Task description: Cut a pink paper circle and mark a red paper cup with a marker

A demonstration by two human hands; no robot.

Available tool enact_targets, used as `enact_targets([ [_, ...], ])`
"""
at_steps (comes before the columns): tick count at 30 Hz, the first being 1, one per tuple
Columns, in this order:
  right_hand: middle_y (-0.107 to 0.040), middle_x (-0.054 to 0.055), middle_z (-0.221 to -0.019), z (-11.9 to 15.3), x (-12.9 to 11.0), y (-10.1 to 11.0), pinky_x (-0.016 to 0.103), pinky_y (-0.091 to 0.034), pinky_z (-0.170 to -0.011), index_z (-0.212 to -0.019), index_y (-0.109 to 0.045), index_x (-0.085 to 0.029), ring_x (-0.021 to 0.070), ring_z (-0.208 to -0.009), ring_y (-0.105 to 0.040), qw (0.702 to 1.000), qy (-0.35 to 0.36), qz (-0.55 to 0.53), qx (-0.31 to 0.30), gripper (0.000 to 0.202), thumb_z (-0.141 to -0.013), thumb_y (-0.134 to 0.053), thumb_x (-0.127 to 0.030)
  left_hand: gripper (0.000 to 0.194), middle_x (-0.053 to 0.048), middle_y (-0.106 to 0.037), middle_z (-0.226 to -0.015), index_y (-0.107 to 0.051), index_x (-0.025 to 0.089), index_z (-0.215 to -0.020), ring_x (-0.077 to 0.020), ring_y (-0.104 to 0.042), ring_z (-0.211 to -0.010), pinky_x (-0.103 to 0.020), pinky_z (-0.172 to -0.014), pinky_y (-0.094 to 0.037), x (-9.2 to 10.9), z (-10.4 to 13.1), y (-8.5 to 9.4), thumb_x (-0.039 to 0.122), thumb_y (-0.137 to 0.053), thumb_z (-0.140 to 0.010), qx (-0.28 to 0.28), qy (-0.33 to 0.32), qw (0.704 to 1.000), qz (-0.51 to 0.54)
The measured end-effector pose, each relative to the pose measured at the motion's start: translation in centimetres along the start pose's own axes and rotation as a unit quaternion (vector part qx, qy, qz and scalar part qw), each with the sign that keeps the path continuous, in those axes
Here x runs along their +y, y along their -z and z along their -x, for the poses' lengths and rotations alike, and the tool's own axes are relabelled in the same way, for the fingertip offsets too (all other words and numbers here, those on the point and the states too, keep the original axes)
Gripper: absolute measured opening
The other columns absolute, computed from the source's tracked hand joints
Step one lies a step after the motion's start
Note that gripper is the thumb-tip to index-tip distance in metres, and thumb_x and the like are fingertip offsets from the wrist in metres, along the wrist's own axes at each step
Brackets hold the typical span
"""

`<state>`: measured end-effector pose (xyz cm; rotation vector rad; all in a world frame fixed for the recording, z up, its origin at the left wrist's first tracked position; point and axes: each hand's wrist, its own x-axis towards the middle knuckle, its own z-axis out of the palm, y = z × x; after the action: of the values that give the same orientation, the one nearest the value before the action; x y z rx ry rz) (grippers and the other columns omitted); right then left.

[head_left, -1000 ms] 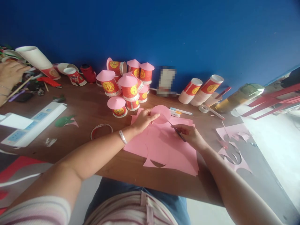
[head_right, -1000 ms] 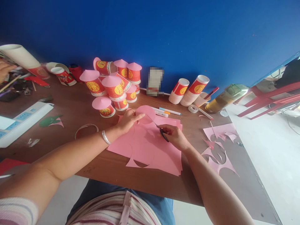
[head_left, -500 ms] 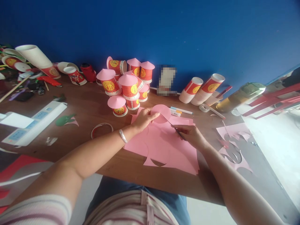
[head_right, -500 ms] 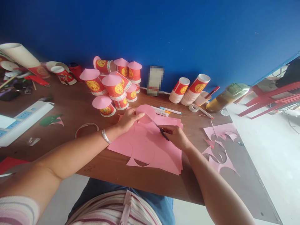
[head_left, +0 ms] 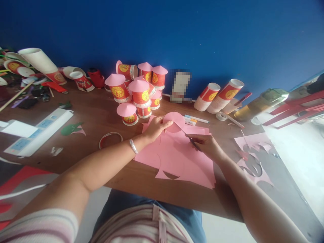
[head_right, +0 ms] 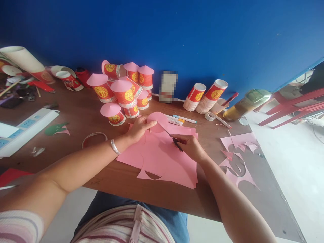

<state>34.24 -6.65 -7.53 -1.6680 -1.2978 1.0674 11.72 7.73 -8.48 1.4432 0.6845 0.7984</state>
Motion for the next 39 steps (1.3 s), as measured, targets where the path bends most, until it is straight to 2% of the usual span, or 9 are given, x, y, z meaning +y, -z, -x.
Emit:
enact_targets([
  [4, -0.061, 0.000, -0.062, -0.04, 0.02, -0.10, 0.027, -0.039, -0.052, -0.123, -0.083, -0.013, 0.0123, -0.058, -0.046, 1.000, 0.005, 0.002, -0.001, 0.059, -0.074, -0.075, -0.045, 0.041, 0.001, -0.051, -0.063, -0.061, 0.018, -0.071, -0.0119, -0.046, -0.060, -0.027, -0.056, -0.036, 0.31, 0.06, -0.11, 0.055, -0.075, -0.083, 0.001, 0.001, 1.000, -0.001],
  [8, -0.059, -0.001, -0.061, -0.09, 0.10, -0.26, 0.027, -0.038, -0.051, -0.121, -0.084, -0.015, 0.0119, -0.057, -0.045, 1.000, 0.018, -0.001, 0.003, 0.056, -0.075, -0.073, -0.044, 0.040, -0.001, -0.055, -0.066, -0.066, 0.016, -0.078, -0.0127, -0.048, -0.061, -0.027, -0.056, -0.037, 0.29, -0.03, -0.13, 0.055, -0.074, -0.084, 0.000, -0.003, 1.000, -0.011],
  [19, -0.068, 0.003, -0.069, -0.21, 0.33, -0.20, 0.026, -0.040, -0.050, -0.121, -0.085, -0.017, 0.0119, -0.058, -0.048, 1.000, 0.029, 0.004, -0.003, 0.054, -0.076, -0.077, -0.047, 0.043, -0.001, -0.055, -0.066, -0.065, 0.016, -0.075, -0.0127, -0.049, -0.061, -0.027, -0.056, -0.039, 0.43, -0.01, -0.14, 0.058, -0.074, -0.081, 0.009, 0.001, 1.000, -0.016],
  [26, -0.064, 0.001, -0.064, -0.15, 0.52, -0.21, 0.027, -0.040, -0.052, -0.123, -0.084, -0.015, 0.0118, -0.057, -0.046, 1.000, 0.025, 0.005, 0.004, 0.056, -0.076, -0.074, -0.045, 0.045, -0.001, -0.057, -0.067, -0.065, 0.016, -0.074, -0.0128, -0.050, -0.062, -0.027, -0.056, -0.042, 0.67, 0.01, -0.21, 0.060, -0.076, -0.078, 0.013, 0.007, 1.000, -0.008],
  [33, -0.068, 0.003, -0.069, -0.25, 0.47, -0.24, 0.026, -0.040, -0.050, -0.122, -0.085, -0.016, 0.0117, -0.057, -0.047, 1.000, 0.022, 0.007, 0.003, 0.057, -0.075, -0.076, -0.047, 0.046, -0.001, -0.058, -0.069, -0.065, 0.016, -0.075, -0.0130, -0.051, -0.063, -0.027, -0.057, -0.043, 0.87, 0.05, -0.34, 0.061, -0.078, -0.075, 0.017, 0.016, 1.000, 0.008],
  [39, -0.066, 0.002, -0.065, -0.18, 0.37, -0.25, 0.026, -0.039, -0.050, -0.121, -0.085, -0.016, 0.0120, -0.057, -0.047, 1.000, 0.022, 0.007, 0.005, 0.055, -0.075, -0.076, -0.046, 0.047, -0.001, -0.060, -0.071, -0.067, 0.016, -0.077, -0.0141, -0.053, -0.066, -0.027, -0.058, -0.044, 0.79, 0.08, -0.34, 0.061, -0.078, -0.075, 0.020, 0.017, 1.000, 0.007],
])
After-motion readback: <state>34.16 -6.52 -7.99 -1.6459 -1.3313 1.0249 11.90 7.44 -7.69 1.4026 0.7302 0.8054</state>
